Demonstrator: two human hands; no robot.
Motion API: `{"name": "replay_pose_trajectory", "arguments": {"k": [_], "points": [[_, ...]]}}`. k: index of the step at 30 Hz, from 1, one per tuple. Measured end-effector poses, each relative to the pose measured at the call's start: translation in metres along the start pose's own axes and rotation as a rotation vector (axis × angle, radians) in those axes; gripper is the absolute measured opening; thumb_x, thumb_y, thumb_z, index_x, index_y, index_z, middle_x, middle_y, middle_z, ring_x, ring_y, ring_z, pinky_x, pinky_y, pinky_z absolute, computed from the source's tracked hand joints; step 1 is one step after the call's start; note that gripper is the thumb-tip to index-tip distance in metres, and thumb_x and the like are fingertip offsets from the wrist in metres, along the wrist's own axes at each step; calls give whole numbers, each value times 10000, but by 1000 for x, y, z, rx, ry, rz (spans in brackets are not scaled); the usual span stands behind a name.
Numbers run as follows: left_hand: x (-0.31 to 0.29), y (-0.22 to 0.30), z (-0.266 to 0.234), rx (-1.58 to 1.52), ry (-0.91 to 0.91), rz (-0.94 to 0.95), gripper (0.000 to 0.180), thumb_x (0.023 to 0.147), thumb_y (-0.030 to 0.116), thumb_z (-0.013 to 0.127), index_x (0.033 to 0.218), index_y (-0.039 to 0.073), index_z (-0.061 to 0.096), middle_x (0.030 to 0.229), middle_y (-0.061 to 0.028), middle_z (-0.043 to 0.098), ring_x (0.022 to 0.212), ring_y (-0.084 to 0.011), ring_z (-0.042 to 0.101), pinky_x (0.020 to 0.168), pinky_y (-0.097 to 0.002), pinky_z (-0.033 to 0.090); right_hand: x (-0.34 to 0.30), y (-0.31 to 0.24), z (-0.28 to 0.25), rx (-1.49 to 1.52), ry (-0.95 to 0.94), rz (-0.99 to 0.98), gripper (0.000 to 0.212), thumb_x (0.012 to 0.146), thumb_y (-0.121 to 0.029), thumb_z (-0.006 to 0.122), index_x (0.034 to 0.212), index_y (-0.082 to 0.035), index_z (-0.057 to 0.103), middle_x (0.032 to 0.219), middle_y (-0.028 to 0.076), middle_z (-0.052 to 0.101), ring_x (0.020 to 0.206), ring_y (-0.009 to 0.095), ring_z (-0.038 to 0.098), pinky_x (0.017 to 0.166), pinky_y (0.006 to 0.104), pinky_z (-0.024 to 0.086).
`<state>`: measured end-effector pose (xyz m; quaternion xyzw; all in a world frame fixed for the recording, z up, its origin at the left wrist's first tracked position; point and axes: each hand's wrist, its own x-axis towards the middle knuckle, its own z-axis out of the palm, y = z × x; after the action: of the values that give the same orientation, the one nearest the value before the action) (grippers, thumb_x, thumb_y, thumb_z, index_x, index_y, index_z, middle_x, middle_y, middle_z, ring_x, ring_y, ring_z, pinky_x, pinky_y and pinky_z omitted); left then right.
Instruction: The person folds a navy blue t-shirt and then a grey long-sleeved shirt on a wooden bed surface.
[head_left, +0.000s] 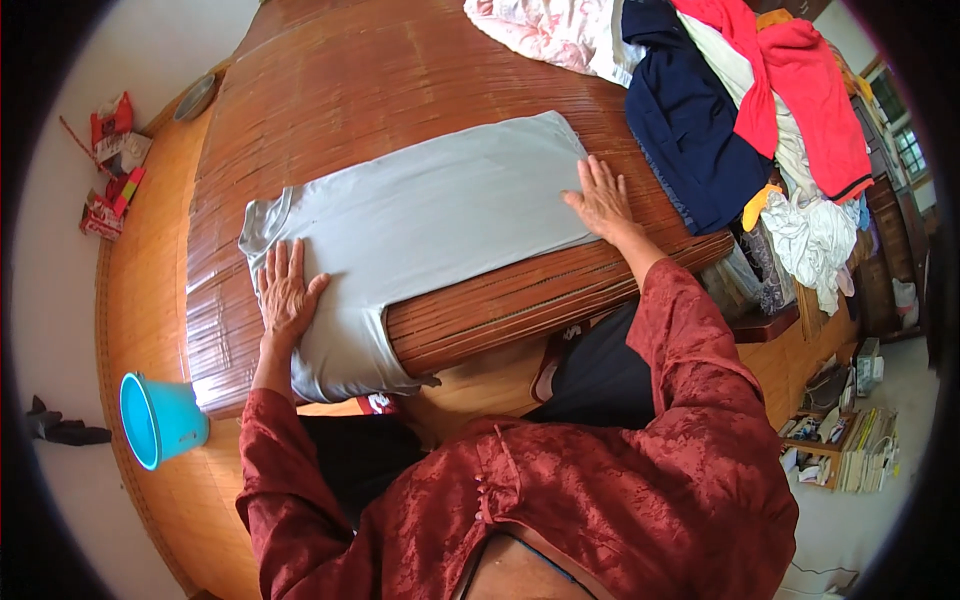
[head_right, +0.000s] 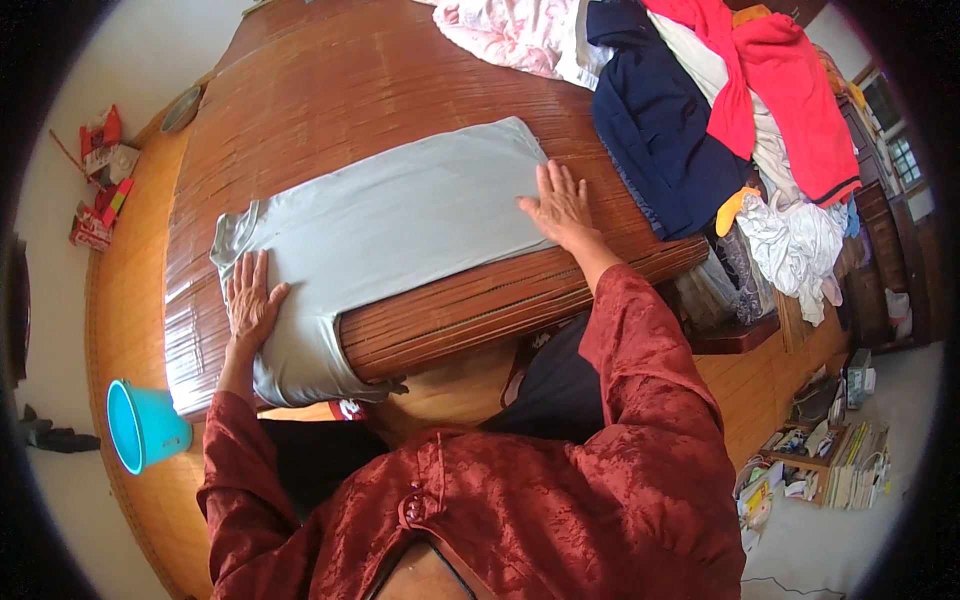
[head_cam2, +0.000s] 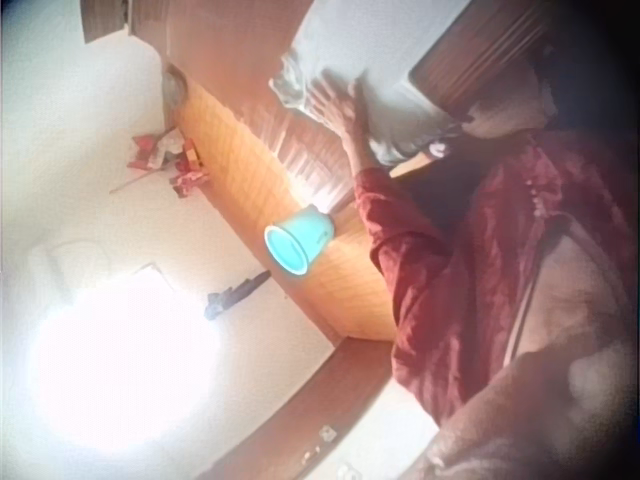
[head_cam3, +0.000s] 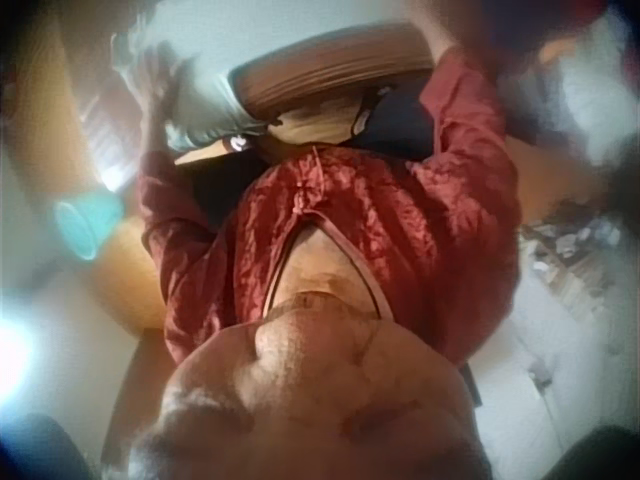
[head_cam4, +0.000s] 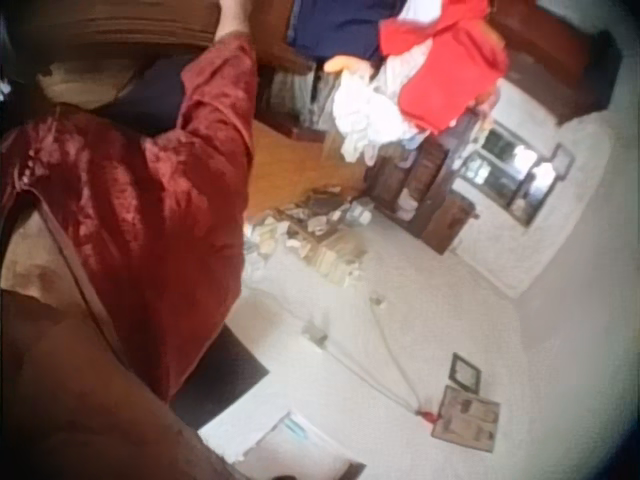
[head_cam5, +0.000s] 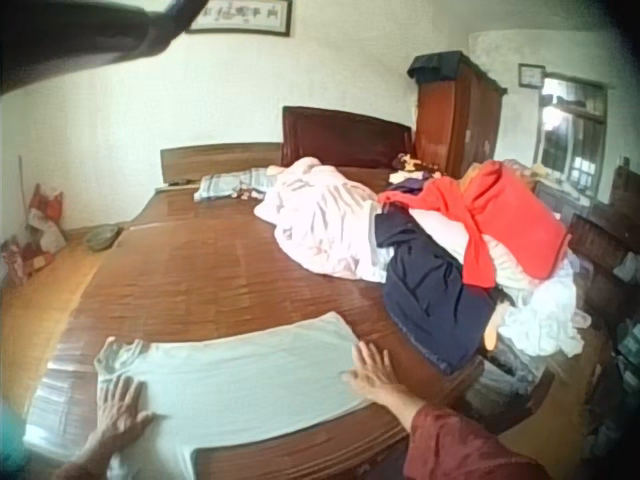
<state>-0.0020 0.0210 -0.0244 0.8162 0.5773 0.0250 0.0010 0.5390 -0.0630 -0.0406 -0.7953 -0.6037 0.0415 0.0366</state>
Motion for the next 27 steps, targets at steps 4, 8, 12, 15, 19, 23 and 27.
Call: {"name": "replay_pose_trajectory", "arguments": {"k": [4,8,12,15,19,23,27], "points": [[-3,1,0,25,40,12,824,927,635,485,1556,135,307,1612,-190,254,1497,-379,201,1203,-526,141,-4,3,-3,14,0,33,868,955,-637,399,1575,-65,193,1649,171,127,1527,336,90,1222,551,59],[-2,3,1,4,-5,-33,833,928,646,473,1552,120,310,1605,-202,264,1498,-373,200,1198,-543,132,2,-5,-8,56,-73,39,873,950,-640,416,1570,-63,208,1650,173,124,1528,350,77,1217,567,50],[-6,65,0,-109,5,123,912,915,724,427,1565,104,271,1610,-210,247,1511,-375,165,1207,-561,106,-6,-104,-7,-8,67,-177,801,950,-599,450,1522,-55,319,1609,185,233,1496,350,170,1184,622,70],[-19,119,0,-181,-8,280,950,885,751,443,1559,101,281,1611,-197,251,1502,-397,176,1203,-567,110,-43,-194,14,137,148,-464,776,937,-540,521,1499,-38,338,1579,193,279,1475,356,221,1179,623,109],[-32,132,0,-125,-35,269,926,881,746,447,1553,124,308,1615,-179,250,1501,-389,183,1194,-583,114,-60,-223,26,127,70,-488,778,970,-548,477,1522,-31,296,1603,203,225,1500,386,155,1207,590,90],[-36,133,4,-95,6,240,911,878,742,455,1552,144,319,1619,-157,256,1509,-362,177,1197,-576,107,-57,-184,27,104,62,-440,830,950,-598,453,1543,-46,270,1619,201,188,1507,385,133,1208,593,68],[-41,126,1,-94,13,218,909,875,742,458,1551,148,325,1616,-156,264,1509,-357,180,1200,-571,106,-53,-114,7,-24,-29,-224,836,964,-624,369,1558,-52,232,1633,188,153,1519,356,83,1215,564,42]]}}
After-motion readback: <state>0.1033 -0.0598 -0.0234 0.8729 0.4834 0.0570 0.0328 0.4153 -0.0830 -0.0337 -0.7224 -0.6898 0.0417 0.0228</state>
